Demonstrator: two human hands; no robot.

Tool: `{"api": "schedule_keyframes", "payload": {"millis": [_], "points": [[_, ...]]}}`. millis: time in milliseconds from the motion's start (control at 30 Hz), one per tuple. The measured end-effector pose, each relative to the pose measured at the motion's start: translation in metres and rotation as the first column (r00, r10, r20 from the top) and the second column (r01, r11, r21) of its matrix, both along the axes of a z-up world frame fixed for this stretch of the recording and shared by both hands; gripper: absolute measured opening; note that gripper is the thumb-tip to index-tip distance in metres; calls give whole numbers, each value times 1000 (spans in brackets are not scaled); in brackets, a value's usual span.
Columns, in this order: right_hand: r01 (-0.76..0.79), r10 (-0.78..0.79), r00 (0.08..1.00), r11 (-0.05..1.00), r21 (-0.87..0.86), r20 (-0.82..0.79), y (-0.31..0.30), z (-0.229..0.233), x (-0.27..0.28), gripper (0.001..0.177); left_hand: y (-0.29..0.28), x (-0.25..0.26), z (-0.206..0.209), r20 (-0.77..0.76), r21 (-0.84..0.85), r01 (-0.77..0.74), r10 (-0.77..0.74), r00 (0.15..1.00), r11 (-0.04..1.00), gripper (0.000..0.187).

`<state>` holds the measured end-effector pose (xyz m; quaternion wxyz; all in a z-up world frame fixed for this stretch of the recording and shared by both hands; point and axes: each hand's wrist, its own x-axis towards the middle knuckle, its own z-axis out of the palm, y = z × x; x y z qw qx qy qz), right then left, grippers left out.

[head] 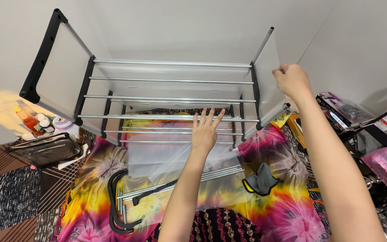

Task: The person assembles a metal and plastic rack by inserting metal rods into black plastic corner joints and attaching translucent plastic panels. They repeatedly connect and adjust the frame components on a patterned rug in a room.

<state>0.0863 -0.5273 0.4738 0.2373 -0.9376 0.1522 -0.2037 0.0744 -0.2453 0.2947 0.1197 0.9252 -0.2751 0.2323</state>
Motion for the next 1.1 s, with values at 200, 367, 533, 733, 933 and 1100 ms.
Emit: {"api": "schedule_keyframes", "payload": {"millis": [200,367,533,733,933,1100], "points": [[-32,36,998,997,-65,51,10,-2,4,33,-2,0,0,-39,-20,18,-19,999,1000,105],[3,-3,1000,998,-56,-1,13,3,1,32,-2,2,3,-33,22,1,0,999,1000,108],[-22,28,998,995,-95,54,-2,-9,8,41,-1,-1,9,-36,34,4,-2,999,999,111],[40,14,993,900,434,-121,-70,-69,30,72,1,-5,11,-59,-63,50,-54,997,997,109],[-149,271,961,353,924,51,-80,-157,29,45,0,-11,13,-52,-132,68,-75,996,989,92],[-135,216,974,316,939,67,-72,-163,34,41,-12,2,13,-13,-245,108,-114,993,964,52]]}}
